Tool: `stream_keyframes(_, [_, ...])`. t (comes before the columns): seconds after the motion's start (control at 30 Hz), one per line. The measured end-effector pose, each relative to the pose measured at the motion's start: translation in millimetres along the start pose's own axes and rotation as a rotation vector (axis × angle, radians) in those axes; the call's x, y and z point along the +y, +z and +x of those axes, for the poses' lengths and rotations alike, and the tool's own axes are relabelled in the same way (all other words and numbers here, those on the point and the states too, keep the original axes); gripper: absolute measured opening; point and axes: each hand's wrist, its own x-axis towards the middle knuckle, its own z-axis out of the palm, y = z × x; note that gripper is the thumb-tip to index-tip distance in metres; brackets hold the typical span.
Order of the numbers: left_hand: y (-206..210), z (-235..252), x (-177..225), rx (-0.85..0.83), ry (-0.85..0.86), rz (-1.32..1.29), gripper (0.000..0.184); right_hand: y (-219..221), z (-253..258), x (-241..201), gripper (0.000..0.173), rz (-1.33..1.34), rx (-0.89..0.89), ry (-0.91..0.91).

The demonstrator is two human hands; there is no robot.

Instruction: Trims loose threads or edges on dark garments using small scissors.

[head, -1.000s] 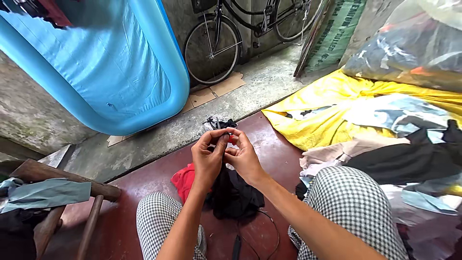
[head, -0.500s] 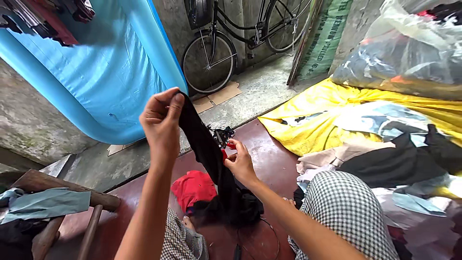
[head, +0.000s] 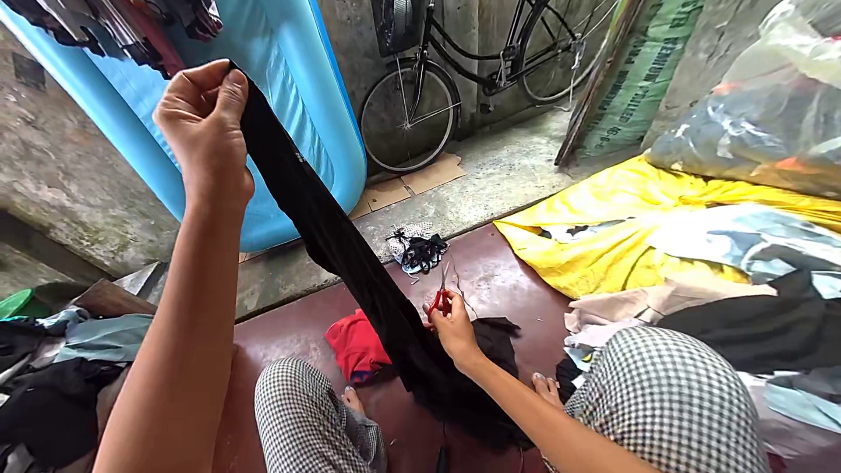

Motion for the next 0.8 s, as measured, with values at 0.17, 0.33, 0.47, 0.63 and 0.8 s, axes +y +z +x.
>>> stream_keyframes(0.17, [-6.1, 16.2, -1.6, 0.006, 0.021, 0.042, 0.014, -2.7, -10.4, -9.1, 0.058, 0.070, 0.012, -0.007])
stream_keyframes(0.33, [-1.5, 21.5, -4.2, -0.009, 0.012, 0.091, 0.014, 2.7, -36.0, -17.7, 0.063, -0.101, -0.045, -0.491])
stream_keyframes(0.47, [6.6, 24.3, -4.7, -0.038, 0.022, 0.121, 0.014, 12.4, -58.4, -14.4, 0.043, -0.307, -0.228, -0.939])
stream_keyframes(0.63, [21.0, 26.0, 1.7, -0.074, 0.040, 0.135, 0.014, 26.2, -68.9, 4.0, 0.038, -0.530, -0.542, -1.172])
stream_keyframes(0.8, [32.3, 24.3, 12.8, -0.134, 0.077, 0.111, 0.014, 33.3, -61.7, 1.4, 0.049, -0.777, -0.670, -1.187])
